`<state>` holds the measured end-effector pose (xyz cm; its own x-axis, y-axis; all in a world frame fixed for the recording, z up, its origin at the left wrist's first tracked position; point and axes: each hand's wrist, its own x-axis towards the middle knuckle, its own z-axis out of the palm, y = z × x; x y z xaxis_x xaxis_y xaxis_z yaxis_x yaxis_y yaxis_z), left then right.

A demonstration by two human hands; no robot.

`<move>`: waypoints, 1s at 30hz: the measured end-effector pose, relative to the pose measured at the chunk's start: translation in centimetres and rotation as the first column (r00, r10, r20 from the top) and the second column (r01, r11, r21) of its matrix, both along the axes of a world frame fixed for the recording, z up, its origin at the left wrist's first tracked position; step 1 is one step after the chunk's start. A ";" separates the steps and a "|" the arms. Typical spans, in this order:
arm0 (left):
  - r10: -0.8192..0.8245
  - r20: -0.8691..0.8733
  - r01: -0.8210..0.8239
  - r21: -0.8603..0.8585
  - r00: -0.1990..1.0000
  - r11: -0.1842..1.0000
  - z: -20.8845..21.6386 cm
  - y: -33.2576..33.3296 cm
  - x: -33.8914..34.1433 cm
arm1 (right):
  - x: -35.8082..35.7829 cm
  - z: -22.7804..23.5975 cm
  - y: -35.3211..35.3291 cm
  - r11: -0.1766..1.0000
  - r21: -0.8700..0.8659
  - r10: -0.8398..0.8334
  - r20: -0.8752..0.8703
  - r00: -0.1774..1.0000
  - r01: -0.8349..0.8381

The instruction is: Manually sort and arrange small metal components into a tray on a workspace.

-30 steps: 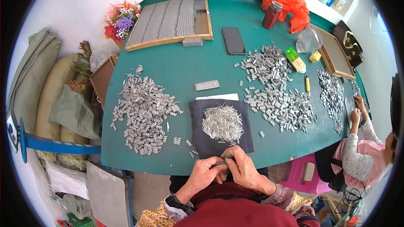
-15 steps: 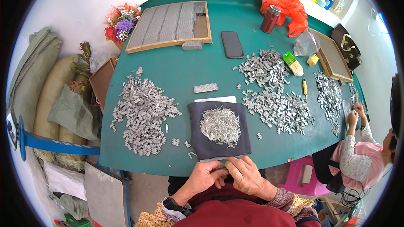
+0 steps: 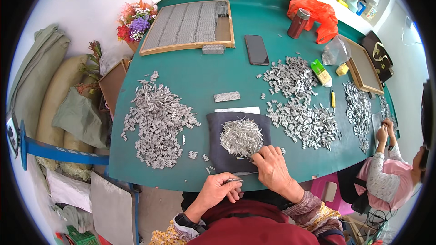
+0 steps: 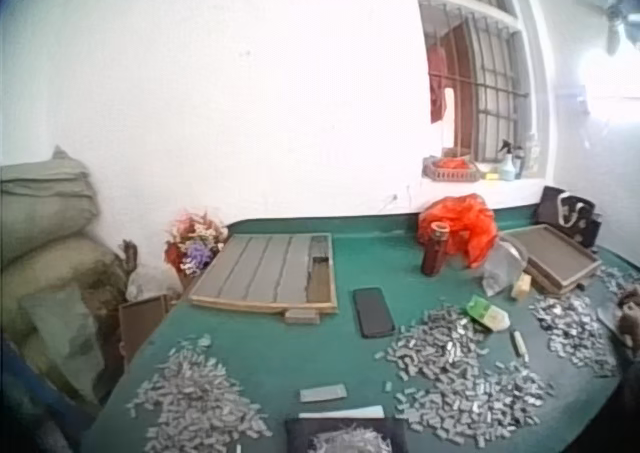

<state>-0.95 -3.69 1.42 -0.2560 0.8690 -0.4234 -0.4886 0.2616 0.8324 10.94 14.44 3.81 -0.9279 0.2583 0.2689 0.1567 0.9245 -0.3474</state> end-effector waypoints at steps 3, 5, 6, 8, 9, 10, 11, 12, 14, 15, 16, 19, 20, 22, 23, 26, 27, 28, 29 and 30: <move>0.000 -0.010 0.000 -0.001 1.000 1.000 -0.1 -0.1 -0.1 | -0.3 0.0 0.2 1.000 -0.007 -0.002 0.053 0.999 0.002; 0.001 -0.003 -0.001 0.003 1.000 1.000 0.0 -0.1 0.1 | -0.2 0.2 0.3 1.000 -0.016 -0.013 0.056 0.998 0.014; -0.001 0.002 0.001 0.005 1.000 1.000 0.0 -0.2 0.0 | -0.1 0.2 0.3 0.998 -0.055 -0.017 0.026 1.000 0.019; -0.003 0.006 0.003 0.005 1.000 1.000 0.0 -0.2 0.0 | 0.1 0.0 0.3 0.995 -0.095 -0.021 -0.004 1.000 0.020; -0.009 0.010 0.009 0.008 1.000 1.000 0.0 -0.1 0.1 | 0.2 -0.4 0.4 0.987 -0.163 -0.020 -0.023 1.000 0.016; -0.010 0.010 0.010 0.007 1.000 1.000 0.0 -0.1 0.1 | 0.3 -0.6 0.4 0.973 -0.229 -0.020 -0.043 0.999 0.010; -0.017 -0.003 0.017 0.001 1.000 1.000 -0.1 0.0 0.2 | 0.3 -0.6 0.4 0.973 -0.230 -0.021 -0.043 0.999 0.011; -0.024 -0.015 0.024 -0.005 1.000 1.000 -0.2 0.0 0.2 | 0.3 -0.5 0.3 0.958 -0.285 -0.008 -0.067 0.998 -0.012; -0.031 -0.034 0.030 -0.007 0.999 1.000 -0.3 0.0 0.4 | 0.3 -0.2 0.2 0.938 -0.343 0.011 -0.094 0.996 -0.043; -0.044 -0.050 0.044 -0.006 0.998 0.999 -0.4 0.1 0.4 | 0.3 0.1 0.2 0.925 -0.375 0.030 -0.079 0.996 -0.058; -0.045 -0.050 0.044 -0.007 0.998 0.999 -0.3 0.1 0.5 | 0.5 0.5 0.0 0.911 -0.406 0.049 -0.066 0.997 -0.072; -0.078 -0.102 0.076 -0.023 0.992 0.997 -0.2 0.2 0.5 | 0.7 1.4 -0.8 0.831 -0.537 0.131 -0.065 0.989 -0.145; -0.091 -0.129 0.089 -0.026 0.987 0.996 -0.3 0.2 0.6 | 0.7 1.7 -1.1 0.830 -0.539 0.128 -0.065 0.990 -0.143; -0.110 -0.154 0.107 -0.029 0.982 0.994 -0.2 0.3 0.6 | 0.5 2.0 -1.7 0.806 -0.560 0.201 -0.049 0.978 -0.194; -0.123 -0.172 0.119 -0.029 0.977 0.992 -0.1 0.3 0.6 | 0.5 2.0 -1.9 0.807 -0.560 0.196 -0.047 0.979 -0.189; -0.136 -0.206 0.134 -0.023 0.969 0.991 0.1 0.3 0.8 | 0.5 1.6 -2.2 0.818 -0.532 0.227 -0.056 0.972 -0.222; -0.138 -0.219 0.138 -0.015 0.966 0.990 0.2 0.3 0.8 | 0.5 1.5 -2.2 0.825 -0.513 0.239 -0.064 0.969 -0.238; -0.138 -0.219 0.138 -0.016 0.966 0.990 0.2 0.3 0.8 | 0.5 1.4 -2.2 0.830 -0.495 0.253 -0.073 0.965 -0.255; -0.142 -0.227 0.142 -0.020 0.963 0.990 0.1 0.3 0.8 | 0.5 1.4 -2.3 0.830 -0.496 0.253 -0.073 0.965 -0.255; -0.146 -0.235 0.144 -0.024 0.961 0.989 0.2 0.2 0.8 | 0.5 1.5 -2.3 0.826 -0.499 0.264 -0.068 0.962 -0.262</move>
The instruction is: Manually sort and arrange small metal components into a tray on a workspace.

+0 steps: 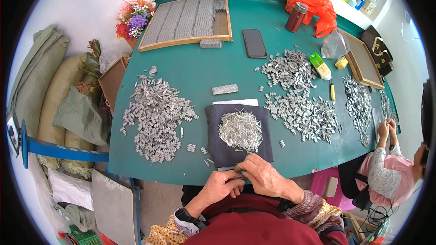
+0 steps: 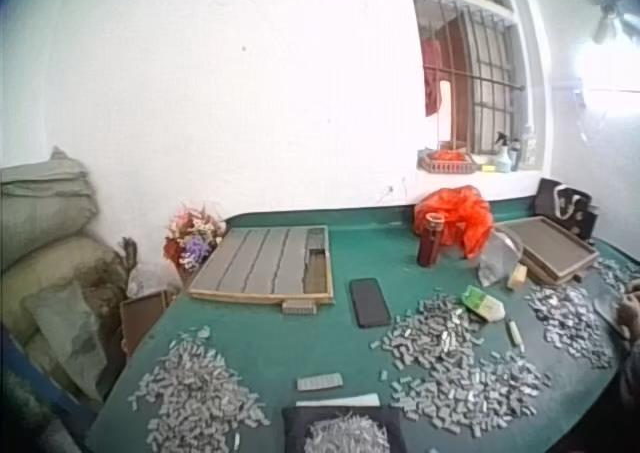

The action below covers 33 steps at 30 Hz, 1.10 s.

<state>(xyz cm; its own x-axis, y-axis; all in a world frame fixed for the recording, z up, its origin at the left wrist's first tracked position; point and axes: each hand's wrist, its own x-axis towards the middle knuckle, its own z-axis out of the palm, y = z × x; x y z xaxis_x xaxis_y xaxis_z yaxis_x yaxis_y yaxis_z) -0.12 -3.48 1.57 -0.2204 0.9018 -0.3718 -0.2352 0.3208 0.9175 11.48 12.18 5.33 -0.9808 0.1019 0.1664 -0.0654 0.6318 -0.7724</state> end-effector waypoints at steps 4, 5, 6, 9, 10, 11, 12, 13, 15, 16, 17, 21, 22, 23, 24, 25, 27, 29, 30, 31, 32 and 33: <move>-0.012 -0.026 0.012 0.001 1.000 1.000 -0.1 -0.1 0.1 | 0.0 0.0 0.1 0.999 -0.010 0.032 -0.008 0.999 -0.032; -0.011 -0.026 0.011 0.013 1.000 1.000 -0.2 -0.1 0.2 | 0.0 0.2 0.2 0.999 -0.011 0.033 -0.008 0.999 -0.033; -0.010 -0.025 0.011 0.026 1.000 1.000 -0.2 -0.1 0.2 | 0.1 0.6 0.2 0.999 -0.014 0.049 0.008 0.999 -0.049; -0.012 -0.007 0.013 0.033 1.000 0.999 -0.6 -0.2 0.2 | 0.2 0.8 0.3 0.997 -0.019 0.069 0.015 0.997 -0.069; -0.014 -0.006 0.014 0.033 1.000 0.999 -0.6 -0.2 0.2 | 0.2 0.7 0.3 0.997 -0.022 0.073 0.007 0.997 -0.072; -0.015 -0.005 0.015 0.036 1.000 0.999 -0.6 -0.2 0.2 | 0.3 0.7 0.3 0.997 -0.022 0.071 0.008 0.997 -0.070; -0.014 -0.007 0.014 0.040 1.000 0.999 -0.6 -0.2 0.2 | 0.3 0.7 0.2 0.997 -0.027 0.074 0.007 0.997 -0.074; -0.014 -0.006 0.014 0.040 1.000 0.999 -0.6 -0.2 0.2 | 0.3 0.7 0.2 0.997 -0.032 0.077 0.006 0.997 -0.077; -0.017 -0.004 0.017 0.047 1.000 0.999 -0.7 -0.2 0.2 | 0.3 0.8 0.1 0.997 -0.029 0.065 0.010 0.998 -0.065; -0.017 -0.004 0.017 0.048 1.000 0.999 -0.6 -0.2 0.2 | 0.3 0.8 0.1 0.998 -0.026 0.054 0.015 0.998 -0.054; -0.013 -0.003 0.013 0.045 1.000 0.999 -0.5 -0.1 0.3 | 0.3 0.8 0.1 0.998 -0.026 0.054 0.015 0.998 -0.054; -0.006 -0.021 0.007 0.052 1.000 0.999 -0.6 -0.1 0.3 | 0.2 0.7 0.1 0.999 -0.008 0.053 0.015 0.998 -0.053; -0.006 -0.019 0.007 0.050 1.000 0.999 -0.5 -0.1 0.3 | 0.2 0.8 0.2 0.998 -0.013 0.056 0.030 0.998 -0.055; -0.019 -0.039 0.021 0.046 0.999 0.999 -0.4 -0.1 0.2 | 0.2 0.8 0.1 0.998 -0.015 0.056 0.031 0.998 -0.056; -0.029 -0.060 0.032 0.041 0.998 0.999 -0.3 -0.1 0.2 | 0.2 0.8 0.2 0.998 -0.010 0.063 0.049 0.997 -0.063; -0.026 -0.059 0.028 0.038 0.998 0.999 -0.4 -0.1 0.1 | 0.2 0.8 0.2 0.997 -0.006 0.071 0.067 0.995 -0.071; -0.041 -0.033 0.042 0.023 0.999 0.999 -0.7 -0.1 0.1 | -0.1 1.0 0.3 0.995 0.019 0.092 0.065 0.994 -0.093; -0.037 -0.010 0.037 -0.002 0.999 0.999 -0.7 0.1 0.2 | -0.1 1.2 0.3 0.993 0.044 0.111 0.063 0.992 -0.114; -0.036 0.010 0.036 -0.024 0.999 0.999 -0.7 0.1 0.2 | -0.3 1.3 0.0 0.980 0.144 0.129 0.062 0.990 -0.137; -0.036 0.009 0.036 -0.027 0.999 0.999 -0.7 0.1 0.2 | -0.4 1.4 -0.2 0.957 0.242 0.148 0.063 0.987 -0.158; -0.036 -0.003 0.036 -0.029 0.999 0.999 -0.6 0.1 0.2 | -0.4 1.2 -0.3 0.958 0.239 0.148 0.062 0.987 -0.158; -0.040 -0.014 0.039 -0.026 0.999 0.999 -0.5 0.3 0.2 | -0.4 0.9 -0.4 0.956 0.252 0.151 0.018 0.988 -0.151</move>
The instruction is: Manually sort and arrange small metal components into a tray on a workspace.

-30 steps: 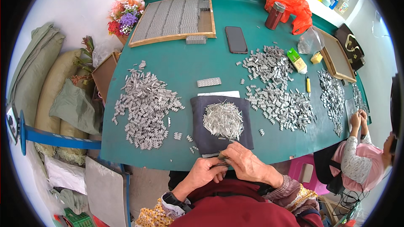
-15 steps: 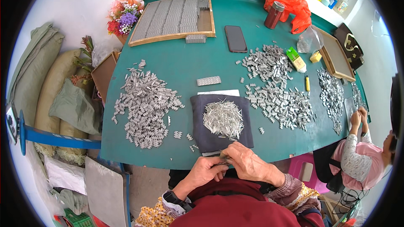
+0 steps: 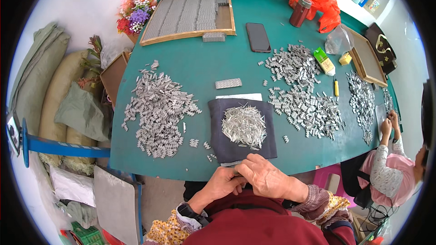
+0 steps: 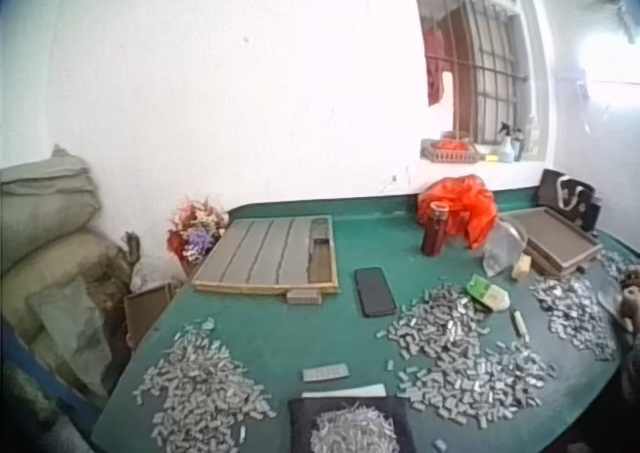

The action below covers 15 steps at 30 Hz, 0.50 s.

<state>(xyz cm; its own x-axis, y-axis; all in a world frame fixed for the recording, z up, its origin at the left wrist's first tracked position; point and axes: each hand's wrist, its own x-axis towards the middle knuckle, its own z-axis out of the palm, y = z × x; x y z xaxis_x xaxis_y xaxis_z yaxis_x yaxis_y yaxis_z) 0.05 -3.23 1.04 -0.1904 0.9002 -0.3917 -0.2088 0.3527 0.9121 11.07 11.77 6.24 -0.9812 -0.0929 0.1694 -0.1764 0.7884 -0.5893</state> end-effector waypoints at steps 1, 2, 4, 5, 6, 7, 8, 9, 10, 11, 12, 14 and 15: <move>-0.004 0.001 0.004 0.002 1.000 1.000 0.2 0.0 0.0 | 0.0 -0.2 -0.1 1.000 0.007 0.004 -0.045 0.999 -0.004; -0.015 -0.022 0.015 0.002 1.000 1.000 0.4 0.0 0.0 | 0.1 -0.3 -0.4 1.000 0.010 -0.001 -0.044 0.999 0.001; -0.034 -0.044 0.036 0.024 0.998 0.999 0.2 0.1 -0.2 | 0.3 -0.5 -0.8 0.998 -0.062 -0.013 -0.114 0.993 0.006; -0.006 -0.088 0.009 0.037 0.996 0.999 -0.1 -0.6 -0.2 | 0.5 -1.3 -1.1 0.999 -0.051 0.009 -0.177 0.984 -0.018; 0.020 -0.132 -0.013 0.057 0.991 0.998 -0.2 -0.9 -0.3 | 0.5 -1.3 -1.5 1.000 -0.009 0.027 -0.246 0.969 -0.030; 0.024 -0.179 -0.006 0.097 0.983 0.995 0.2 -0.9 -0.5 | 0.8 -1.5 -2.0 0.995 0.101 0.027 -0.257 0.966 -0.001; 0.010 -0.177 0.011 0.116 0.984 0.993 0.4 -0.7 -0.6 | 1.1 -1.9 -2.3 0.977 0.209 0.028 -0.265 0.964 0.029; 0.030 -0.105 -0.019 0.104 0.994 0.994 0.5 -0.6 -0.6 | 1.5 -2.3 -2.5 0.973 0.225 0.013 -0.266 0.964 0.049; 0.052 -0.033 -0.049 0.086 0.998 0.995 0.4 -0.7 -0.6 | 2.0 -2.7 -2.7 0.967 0.239 -0.006 -0.312 0.950 0.084; 0.073 0.030 -0.076 0.090 0.997 0.993 -0.1 -0.6 -0.5 | 2.3 -3.0 -2.8 0.960 0.252 -0.026 -0.358 0.933 0.123; 0.038 0.035 -0.042 0.104 0.999 0.994 0.1 -0.2 -0.3 | 2.6 -3.3 -2.7 0.951 0.266 -0.054 -0.355 0.933 0.156; 0.070 -0.034 -0.065 0.142 0.997 0.988 0.9 0.8 -0.4 | 3.2 -3.8 -2.4 0.980 0.151 -0.072 -0.341 0.937 0.130; 0.093 -0.060 -0.082 0.155 0.994 0.984 0.2 0.9 -0.5 | 3.2 -4.1 -2.1 0.993 0.046 -0.092 -0.320 0.943 0.113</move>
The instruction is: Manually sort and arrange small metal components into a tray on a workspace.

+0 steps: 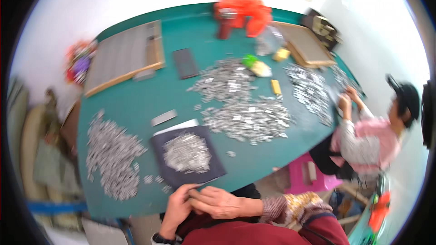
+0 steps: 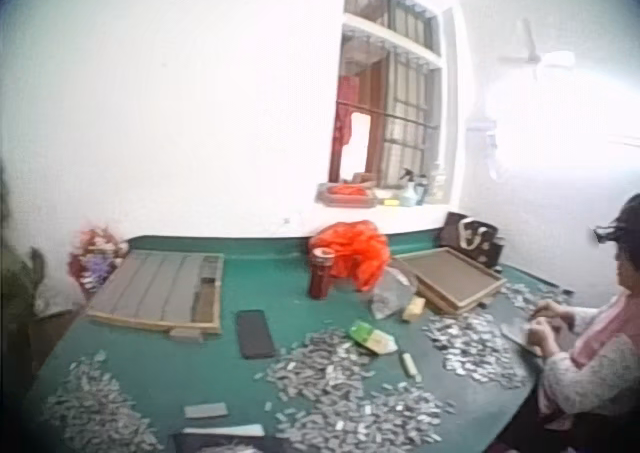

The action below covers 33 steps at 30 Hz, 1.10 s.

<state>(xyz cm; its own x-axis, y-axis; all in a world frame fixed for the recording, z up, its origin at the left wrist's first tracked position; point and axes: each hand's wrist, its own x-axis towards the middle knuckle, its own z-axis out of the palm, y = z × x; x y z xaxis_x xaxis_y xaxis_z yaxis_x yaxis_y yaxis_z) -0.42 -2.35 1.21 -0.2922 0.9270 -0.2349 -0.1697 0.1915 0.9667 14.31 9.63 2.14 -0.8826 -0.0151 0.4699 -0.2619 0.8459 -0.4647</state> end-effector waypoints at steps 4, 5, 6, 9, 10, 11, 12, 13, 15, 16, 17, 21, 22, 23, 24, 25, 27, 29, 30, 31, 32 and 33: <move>0.088 0.044 -0.086 -0.044 0.995 0.995 0.1 -1.0 -0.2 | -0.8 -0.1 1.3 0.975 -0.178 0.146 0.037 0.989 -0.137; 0.108 0.016 -0.108 -0.043 0.994 0.993 0.2 -1.0 0.0 | -0.7 -0.5 1.7 0.978 -0.144 0.156 0.011 0.988 -0.153; 0.054 0.015 -0.053 -0.031 0.998 0.998 0.9 -0.9 0.2 | -0.3 -0.8 2.1 0.973 -0.161 0.171 0.017 0.985 -0.166; -0.018 -0.012 0.014 -0.238 1.000 0.971 2.2 -0.5 0.6 | 1.6 -1.4 3.0 0.972 -0.194 0.148 0.053 0.988 -0.136; -0.054 -0.025 0.046 -0.266 0.998 0.963 2.0 -0.6 0.5 | 2.0 -1.6 3.2 0.980 -0.148 0.131 -0.022 0.991 -0.132; -0.088 -0.038 0.073 -0.296 0.995 0.953 1.8 -0.5 0.3 | 2.4 -1.9 3.6 0.983 -0.142 0.115 -0.027 0.993 -0.117; -0.085 -0.058 0.058 -0.358 0.995 0.932 3.1 -0.3 0.8 | 2.7 -1.9 3.7 0.983 -0.124 0.138 0.001 0.990 -0.137; -0.093 -0.063 0.065 -0.360 0.994 0.931 3.0 -0.3 1.0 | 3.0 -2.0 3.9 0.982 -0.107 0.162 0.030 0.986 -0.158; -0.091 -0.054 0.068 -0.327 0.994 0.943 3.1 -0.2 1.2 | 4.0 -1.9 4.3 0.984 -0.070 0.167 0.041 0.985 -0.164; -0.100 -0.058 0.075 -0.332 0.993 0.940 3.5 0.0 1.4 | 4.4 -1.7 4.6 0.984 -0.032 0.179 0.058 0.982 -0.177; -0.099 -0.065 0.070 -0.350 0.993 0.934 4.0 0.3 1.7 | 4.7 -1.8 5.0 0.985 -0.037 0.170 0.054 0.984 -0.169; -0.017 -0.021 0.009 -0.333 1.000 0.943 4.2 0.1 1.4 | 4.3 -1.6 6.5 0.982 -0.056 0.187 0.118 0.975 -0.182; 0.018 -0.032 -0.027 -0.333 0.999 0.942 3.8 0.1 1.1 | 3.6 -1.2 6.7 0.978 -0.072 0.205 0.172 0.964 -0.195; 0.003 -0.003 -0.004 -0.281 1.000 0.960 3.0 0.2 0.7 | 3.4 -1.0 6.5 0.968 -0.071 0.248 0.160 0.956 -0.239; 0.020 0.016 -0.016 -0.221 1.000 0.975 2.2 -0.1 0.2 | 3.5 -0.7 6.2 0.988 -0.114 0.110 0.065 0.992 -0.102; -0.071 0.012 0.072 -0.188 0.997 0.979 2.1 0.1 -0.5 | 3.4 -0.5 6.0 0.983 -0.183 -0.011 -0.025 1.000 0.006; -0.326 -0.111 0.293 -0.239 0.939 0.926 3.8 2.8 0.0 | 4.1 0.1 6.3 0.962 -0.225 -0.150 0.038 0.988 0.154; -0.415 -0.077 0.401 -0.146 0.907 0.904 2.2 3.4 -0.1 | 3.4 0.4 6.3 0.940 -0.263 -0.207 0.059 0.977 0.215; -0.410 -0.067 0.396 -0.159 0.910 0.904 0.5 3.5 0.2 | 2.8 0.5 6.2 0.941 -0.273 -0.199 0.032 0.980 0.200; -0.477 -0.060 0.460 -0.185 0.877 0.868 1.4 4.8 0.7 | 3.2 0.9 5.9 0.928 -0.275 -0.265 -0.008 0.964 0.253; -0.468 -0.075 0.461 -0.095 0.880 0.882 0.9 4.8 1.2 | 2.7 2.3 5.2 0.922 -0.282 -0.288 -0.042 0.957 0.265; -0.476 -0.183 0.476 -0.048 0.860 0.878 1.0 4.7 1.1 | 2.3 3.5 4.4 0.918 -0.305 -0.276 -0.029 0.961 0.255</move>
